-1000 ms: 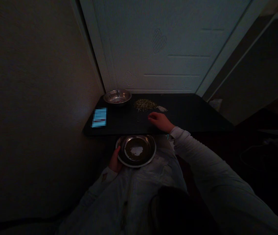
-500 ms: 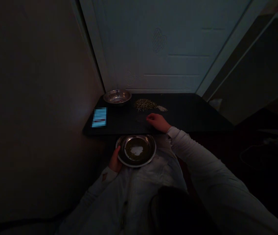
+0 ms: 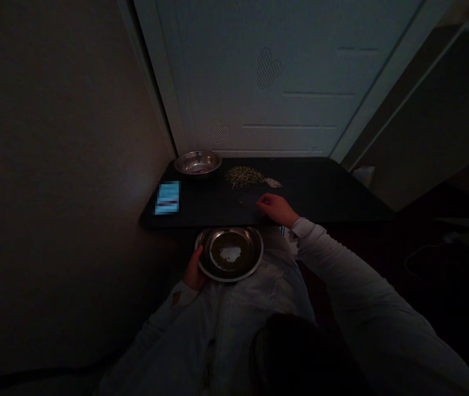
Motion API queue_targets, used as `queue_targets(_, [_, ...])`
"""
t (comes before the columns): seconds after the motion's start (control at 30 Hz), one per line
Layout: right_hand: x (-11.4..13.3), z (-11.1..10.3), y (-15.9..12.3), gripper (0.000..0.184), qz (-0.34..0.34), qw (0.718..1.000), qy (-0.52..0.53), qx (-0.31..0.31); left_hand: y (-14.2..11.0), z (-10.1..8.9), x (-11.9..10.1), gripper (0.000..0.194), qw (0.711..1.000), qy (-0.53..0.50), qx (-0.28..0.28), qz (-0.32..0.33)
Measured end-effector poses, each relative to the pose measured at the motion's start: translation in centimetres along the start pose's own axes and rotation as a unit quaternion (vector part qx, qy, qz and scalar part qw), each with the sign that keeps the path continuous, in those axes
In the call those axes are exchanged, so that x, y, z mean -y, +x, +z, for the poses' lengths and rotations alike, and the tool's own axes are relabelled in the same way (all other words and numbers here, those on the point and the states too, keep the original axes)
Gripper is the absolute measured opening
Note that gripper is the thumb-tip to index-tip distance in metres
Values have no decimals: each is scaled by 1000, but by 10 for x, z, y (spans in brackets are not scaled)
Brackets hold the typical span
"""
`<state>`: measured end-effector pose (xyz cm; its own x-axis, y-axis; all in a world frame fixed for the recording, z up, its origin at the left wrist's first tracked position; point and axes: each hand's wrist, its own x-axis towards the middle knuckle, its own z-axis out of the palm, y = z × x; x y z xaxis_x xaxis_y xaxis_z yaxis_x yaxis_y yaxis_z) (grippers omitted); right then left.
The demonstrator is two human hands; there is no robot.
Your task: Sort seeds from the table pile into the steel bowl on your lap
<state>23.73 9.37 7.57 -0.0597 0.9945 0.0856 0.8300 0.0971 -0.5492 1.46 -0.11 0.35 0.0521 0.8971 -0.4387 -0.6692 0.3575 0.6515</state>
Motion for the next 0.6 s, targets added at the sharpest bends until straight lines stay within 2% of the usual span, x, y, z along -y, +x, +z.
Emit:
queue_targets(0.3, [-26, -14, 12, 27, 16, 998, -55, -12, 3, -5, 2, 24, 1000, -11, 2, -6])
queue_targets(0.47, [-42, -23, 25, 27, 35, 997, -62, -39, 4, -8, 3, 25, 1000, -4, -6, -9])
queue_targets(0.6, [-46, -34, 27, 29, 23, 995, -56, -74, 5, -9, 3, 24, 1000, -5, -5, -13])
